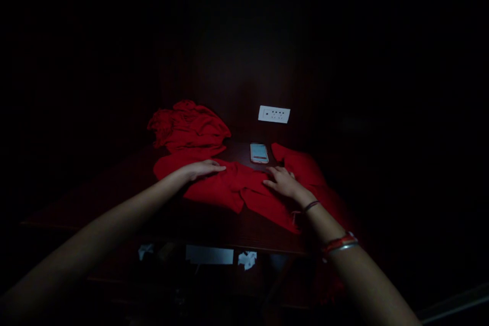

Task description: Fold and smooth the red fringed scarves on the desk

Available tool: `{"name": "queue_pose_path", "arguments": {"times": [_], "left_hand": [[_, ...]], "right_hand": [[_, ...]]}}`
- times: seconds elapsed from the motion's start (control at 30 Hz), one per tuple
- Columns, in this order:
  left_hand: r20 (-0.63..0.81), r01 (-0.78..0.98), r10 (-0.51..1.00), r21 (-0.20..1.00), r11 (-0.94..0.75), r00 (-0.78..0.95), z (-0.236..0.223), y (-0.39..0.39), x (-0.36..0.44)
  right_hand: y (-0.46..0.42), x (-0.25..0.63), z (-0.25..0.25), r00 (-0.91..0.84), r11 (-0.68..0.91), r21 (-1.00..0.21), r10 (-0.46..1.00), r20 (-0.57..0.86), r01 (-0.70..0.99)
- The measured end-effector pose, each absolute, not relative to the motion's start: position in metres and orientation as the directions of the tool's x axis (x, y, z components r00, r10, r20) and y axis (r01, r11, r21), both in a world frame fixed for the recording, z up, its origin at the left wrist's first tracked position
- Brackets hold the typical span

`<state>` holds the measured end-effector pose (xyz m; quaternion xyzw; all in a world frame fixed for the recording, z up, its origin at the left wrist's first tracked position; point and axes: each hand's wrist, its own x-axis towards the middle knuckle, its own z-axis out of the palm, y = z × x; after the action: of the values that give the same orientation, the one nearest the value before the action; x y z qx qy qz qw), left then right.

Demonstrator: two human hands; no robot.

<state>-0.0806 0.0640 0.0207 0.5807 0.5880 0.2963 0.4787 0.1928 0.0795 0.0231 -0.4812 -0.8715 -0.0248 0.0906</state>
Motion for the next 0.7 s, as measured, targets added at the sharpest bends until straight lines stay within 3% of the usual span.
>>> {"name": "queue_pose_path", "arguments": {"times": [0.17, 0.27, 0.37, 0.53, 0.6, 0.7], "left_hand": [[-0.240, 0.040, 0.956, 0.971, 0.237, 0.168, 0.016, 0.071, -0.077], [-0.192, -0.139, 0.960, 0.965, 0.222, 0.202, 0.008, 0.068, -0.085], [-0.183, -0.197, 0.932, 0.947, 0.253, 0.314, -0.002, 0.064, -0.095], [-0.183, -0.206, 0.906, 0.939, 0.277, 0.382, -0.009, 0.064, -0.102], [-0.168, -0.211, 0.911, 0.942, 0.261, 0.376, -0.009, 0.065, -0.102], [-0.144, -0.201, 0.934, 0.955, 0.217, 0.326, -0.007, 0.065, -0.098]], "right_hand": [[0.087, 0.176, 0.019, -0.525, 0.523, 0.051, 0.850, 0.042, 0.851], [0.069, 0.178, 0.028, -0.569, 0.564, 0.083, 0.804, 0.174, 0.822], [0.042, 0.186, 0.034, -0.585, 0.576, 0.135, 0.743, 0.325, 0.806], [0.020, 0.211, 0.035, -0.449, 0.416, 0.169, 0.823, 0.347, 0.894], [0.021, 0.220, 0.037, -0.414, 0.391, 0.138, 0.877, 0.244, 0.910], [0.028, 0.223, 0.042, -0.491, 0.491, 0.029, 0.871, -0.020, 0.871]]}}
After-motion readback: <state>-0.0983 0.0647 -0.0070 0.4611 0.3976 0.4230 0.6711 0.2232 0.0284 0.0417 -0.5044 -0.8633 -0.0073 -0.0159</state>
